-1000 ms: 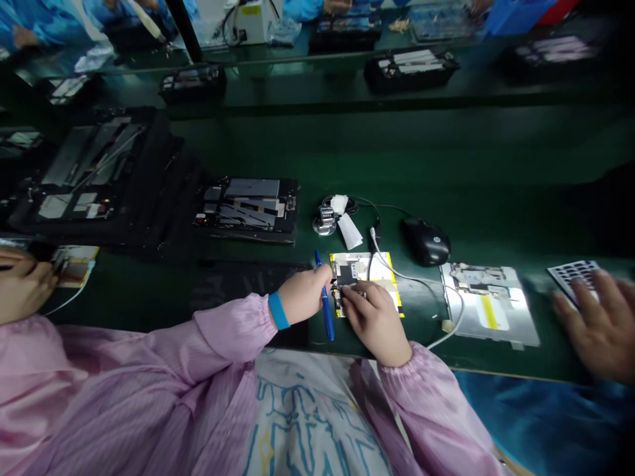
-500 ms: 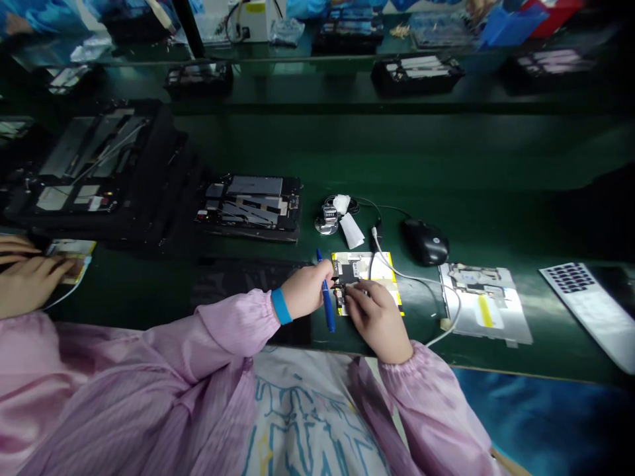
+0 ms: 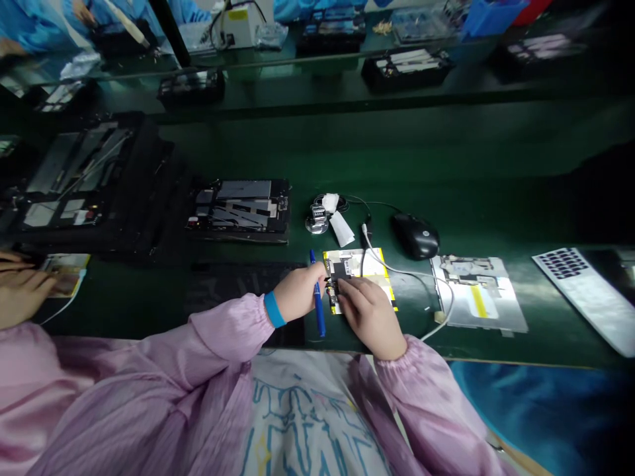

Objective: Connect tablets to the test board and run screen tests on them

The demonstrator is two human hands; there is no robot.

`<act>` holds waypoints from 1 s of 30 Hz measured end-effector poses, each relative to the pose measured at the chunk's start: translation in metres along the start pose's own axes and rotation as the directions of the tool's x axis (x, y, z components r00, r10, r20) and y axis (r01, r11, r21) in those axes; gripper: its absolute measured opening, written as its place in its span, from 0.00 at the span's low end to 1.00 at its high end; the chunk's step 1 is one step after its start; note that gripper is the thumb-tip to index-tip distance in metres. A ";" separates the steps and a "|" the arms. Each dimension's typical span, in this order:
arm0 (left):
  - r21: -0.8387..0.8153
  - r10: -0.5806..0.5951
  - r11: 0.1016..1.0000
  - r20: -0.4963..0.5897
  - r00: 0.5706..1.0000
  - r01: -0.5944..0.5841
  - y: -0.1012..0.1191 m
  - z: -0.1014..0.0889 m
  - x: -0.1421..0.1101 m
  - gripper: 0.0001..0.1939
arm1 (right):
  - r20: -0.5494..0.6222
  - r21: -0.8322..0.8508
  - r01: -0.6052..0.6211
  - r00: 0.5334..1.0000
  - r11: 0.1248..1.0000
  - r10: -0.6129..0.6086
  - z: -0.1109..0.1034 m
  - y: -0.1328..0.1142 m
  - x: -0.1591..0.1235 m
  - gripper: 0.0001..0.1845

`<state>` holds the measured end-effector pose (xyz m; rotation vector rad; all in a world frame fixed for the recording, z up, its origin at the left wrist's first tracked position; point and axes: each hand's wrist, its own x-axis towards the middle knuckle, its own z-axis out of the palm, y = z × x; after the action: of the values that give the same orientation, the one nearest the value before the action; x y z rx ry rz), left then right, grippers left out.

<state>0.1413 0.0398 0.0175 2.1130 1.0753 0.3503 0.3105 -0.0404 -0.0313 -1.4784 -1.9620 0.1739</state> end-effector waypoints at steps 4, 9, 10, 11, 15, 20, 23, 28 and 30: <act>0.003 -0.002 1.000 0.000 1.000 0.001 0.002 -0.001 0.001 0.08 | 0.047 -0.051 0.014 0.999 0.999 -0.012 0.000 -0.001 0.000 0.15; -0.034 -0.025 0.999 -0.050 0.998 0.023 0.004 -0.018 -0.007 0.10 | 0.090 -0.052 0.007 0.996 0.999 -0.002 -0.005 -0.004 0.003 0.15; -0.040 -0.032 0.999 -0.069 0.997 0.029 0.004 -0.025 -0.011 0.11 | 0.097 -0.030 0.000 0.995 1.000 0.003 -0.007 -0.004 0.004 0.14; -0.044 -0.047 0.998 -0.090 0.995 0.043 0.002 -0.033 -0.016 0.11 | 0.103 0.002 -0.012 0.995 1.000 0.012 -0.009 -0.003 0.005 0.13; 0.020 -0.204 0.976 -0.241 0.949 0.215 -0.015 -0.076 -0.047 0.11 | 0.026 0.074 -0.080 0.997 0.994 0.078 -0.014 0.007 0.012 0.10; 0.276 -0.362 0.804 -0.476 0.802 0.527 -0.054 -0.120 -0.100 0.08 | 0.003 -0.089 -0.066 0.998 0.994 0.067 -0.005 0.019 0.021 0.20; 0.334 -0.443 0.710 -0.472 0.762 0.620 -0.072 -0.126 -0.126 0.10 | 0.033 -0.152 -0.083 0.995 0.985 0.089 -0.001 0.020 0.024 0.20; 0.150 -0.581 0.717 -0.412 0.702 0.681 -0.082 -0.122 -0.140 0.14 | 0.046 -0.141 -0.192 0.979 0.971 0.200 -0.001 0.015 0.026 0.21; 0.093 -0.600 0.720 -0.415 0.684 0.688 -0.084 -0.122 -0.141 0.14 | 0.049 -0.149 -0.198 0.977 0.969 0.208 0.001 0.013 0.026 0.22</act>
<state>-0.0592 0.0211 0.0544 1.7261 2.1005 0.2583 0.3170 -0.0125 -0.0272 -1.7893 -1.9042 0.1742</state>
